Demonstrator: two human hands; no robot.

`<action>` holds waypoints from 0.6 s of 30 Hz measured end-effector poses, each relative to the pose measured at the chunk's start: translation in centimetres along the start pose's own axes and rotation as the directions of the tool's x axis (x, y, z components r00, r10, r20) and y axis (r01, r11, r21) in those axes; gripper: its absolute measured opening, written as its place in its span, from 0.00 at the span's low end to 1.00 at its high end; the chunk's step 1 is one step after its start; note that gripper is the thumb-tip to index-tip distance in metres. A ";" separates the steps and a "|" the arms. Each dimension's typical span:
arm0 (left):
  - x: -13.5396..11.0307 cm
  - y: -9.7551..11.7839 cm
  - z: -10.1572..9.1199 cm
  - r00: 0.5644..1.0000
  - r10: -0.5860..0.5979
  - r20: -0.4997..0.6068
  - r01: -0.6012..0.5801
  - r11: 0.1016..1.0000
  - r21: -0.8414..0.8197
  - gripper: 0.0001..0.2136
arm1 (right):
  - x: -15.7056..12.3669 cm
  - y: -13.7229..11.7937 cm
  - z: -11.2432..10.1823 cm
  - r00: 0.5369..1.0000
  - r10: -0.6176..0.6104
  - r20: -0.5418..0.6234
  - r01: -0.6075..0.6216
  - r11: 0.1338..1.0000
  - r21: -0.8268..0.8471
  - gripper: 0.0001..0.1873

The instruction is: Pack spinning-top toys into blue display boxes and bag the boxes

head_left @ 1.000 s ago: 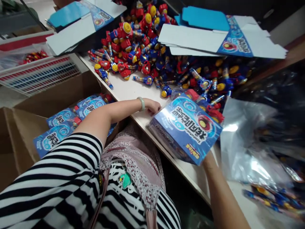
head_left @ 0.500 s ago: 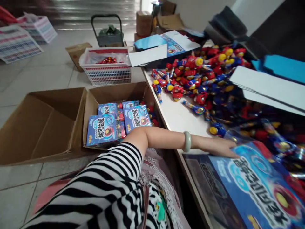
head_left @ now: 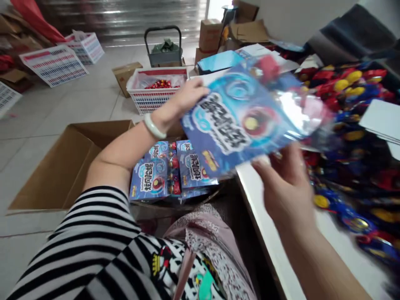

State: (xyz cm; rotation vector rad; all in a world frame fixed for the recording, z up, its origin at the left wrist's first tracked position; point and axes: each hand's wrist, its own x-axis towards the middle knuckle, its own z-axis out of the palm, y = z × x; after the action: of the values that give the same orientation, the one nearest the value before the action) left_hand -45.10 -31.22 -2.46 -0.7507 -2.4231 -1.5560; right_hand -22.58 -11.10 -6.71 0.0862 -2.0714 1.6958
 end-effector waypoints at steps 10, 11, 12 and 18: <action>4.8 -19.0 -7.1 0.977 -0.196 -0.084 0.211 0.946 0.248 0.13 | 7.9 15.3 17.3 0.595 0.684 0.422 -0.755 0.296 0.585 0.41; 5.1 -20.7 -6.1 0.972 -0.232 -0.035 0.233 0.937 0.259 0.13 | 7.7 16.7 17.7 0.576 0.704 0.416 -0.757 0.266 0.597 0.41; 5.4 -22.4 -4.9 0.962 -0.272 0.018 0.257 0.926 0.277 0.13 | 7.4 18.0 17.9 0.559 0.722 0.408 -0.759 0.247 0.603 0.40; 5.2 -30.0 4.0 0.859 -0.443 0.258 0.313 0.851 0.422 0.15 | 6.5 23.6 16.8 0.439 0.835 0.333 -0.820 0.220 0.528 0.37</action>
State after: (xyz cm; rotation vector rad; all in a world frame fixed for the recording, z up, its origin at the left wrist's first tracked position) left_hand -63.86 -35.93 -26.33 -0.5173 -3.1690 -1.0717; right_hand -41.36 -19.74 -28.00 -1.0620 -1.3857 2.9649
